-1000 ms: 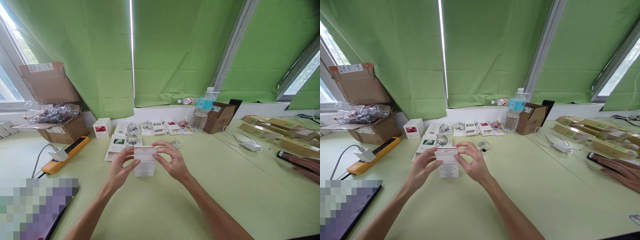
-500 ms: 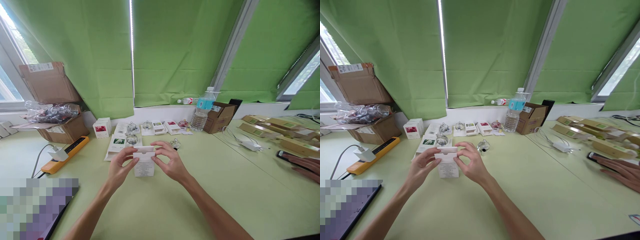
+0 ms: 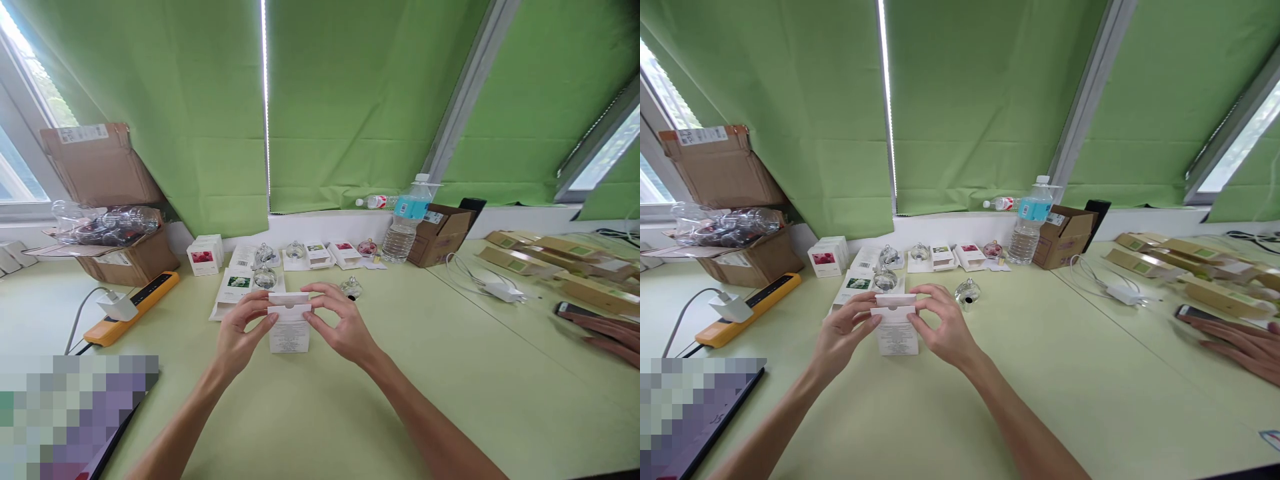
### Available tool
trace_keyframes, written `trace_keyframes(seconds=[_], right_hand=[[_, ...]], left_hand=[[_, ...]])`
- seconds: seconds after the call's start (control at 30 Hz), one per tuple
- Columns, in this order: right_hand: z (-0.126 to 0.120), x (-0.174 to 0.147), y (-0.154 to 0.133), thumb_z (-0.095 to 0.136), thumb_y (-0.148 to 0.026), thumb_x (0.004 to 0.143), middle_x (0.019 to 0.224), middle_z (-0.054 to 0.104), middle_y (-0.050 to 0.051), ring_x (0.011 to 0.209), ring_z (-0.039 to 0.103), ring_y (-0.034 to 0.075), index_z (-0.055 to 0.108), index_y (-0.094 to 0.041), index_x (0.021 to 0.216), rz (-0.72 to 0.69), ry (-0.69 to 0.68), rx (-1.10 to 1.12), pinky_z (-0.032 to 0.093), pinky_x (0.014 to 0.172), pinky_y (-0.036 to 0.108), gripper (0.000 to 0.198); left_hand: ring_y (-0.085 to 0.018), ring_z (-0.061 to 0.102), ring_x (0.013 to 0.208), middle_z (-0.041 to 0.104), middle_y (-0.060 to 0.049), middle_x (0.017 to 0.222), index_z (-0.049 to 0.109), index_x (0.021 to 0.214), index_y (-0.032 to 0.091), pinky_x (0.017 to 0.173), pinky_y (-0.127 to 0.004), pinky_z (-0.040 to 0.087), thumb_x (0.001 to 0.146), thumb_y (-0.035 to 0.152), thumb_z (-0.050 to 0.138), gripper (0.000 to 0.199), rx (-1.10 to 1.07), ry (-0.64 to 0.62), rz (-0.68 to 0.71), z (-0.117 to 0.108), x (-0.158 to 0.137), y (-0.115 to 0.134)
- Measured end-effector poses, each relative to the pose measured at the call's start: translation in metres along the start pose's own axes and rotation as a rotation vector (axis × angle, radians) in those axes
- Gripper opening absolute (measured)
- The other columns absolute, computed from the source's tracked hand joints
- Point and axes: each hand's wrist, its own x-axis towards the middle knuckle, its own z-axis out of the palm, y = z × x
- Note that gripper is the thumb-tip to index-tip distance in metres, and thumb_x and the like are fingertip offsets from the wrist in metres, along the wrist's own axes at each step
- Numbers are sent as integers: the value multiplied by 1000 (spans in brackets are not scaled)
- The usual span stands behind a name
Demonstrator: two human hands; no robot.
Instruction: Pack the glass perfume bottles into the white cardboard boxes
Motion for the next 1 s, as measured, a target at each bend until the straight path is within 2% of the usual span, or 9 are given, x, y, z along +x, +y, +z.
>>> trace_keyframes(seconds=[0.13,0.43,0.6,0.73,1.0], right_hand=[[-1,0,-1,60,-18,83,115,59,5,112,50,22,64,-24,85,3,3,-4,40,96,41,7],[1,0,2,61,-17,82,113,61,6,111,52,24,66,-24,86,-38,-2,-15,43,93,42,10],[2,0,3,61,-17,82,112,61,6,110,51,24,69,-26,88,-67,7,-11,47,90,42,13],[4,0,4,60,-16,83,114,60,4,111,50,23,72,-31,92,-84,17,27,51,83,39,21],[3,1,6,61,-18,82,114,61,2,110,50,23,72,-38,96,-130,24,2,54,80,40,27]], left_hand=[[-22,55,110,58,-6,114,71,88,23,89,-34,52,81,25,64,10,3,-3,31,-1,0,0],[-22,53,113,57,-5,119,69,94,26,90,-35,50,82,24,62,14,167,6,93,-1,-1,1],[-21,54,112,59,-4,117,71,91,27,93,-36,46,82,23,63,12,277,21,145,-3,-2,1],[-22,54,112,57,-4,120,71,91,28,93,-37,46,82,24,63,13,280,28,165,-5,-2,0],[-23,54,111,55,-5,124,73,85,28,92,-39,48,81,27,64,10,238,-22,124,-4,-1,4]])
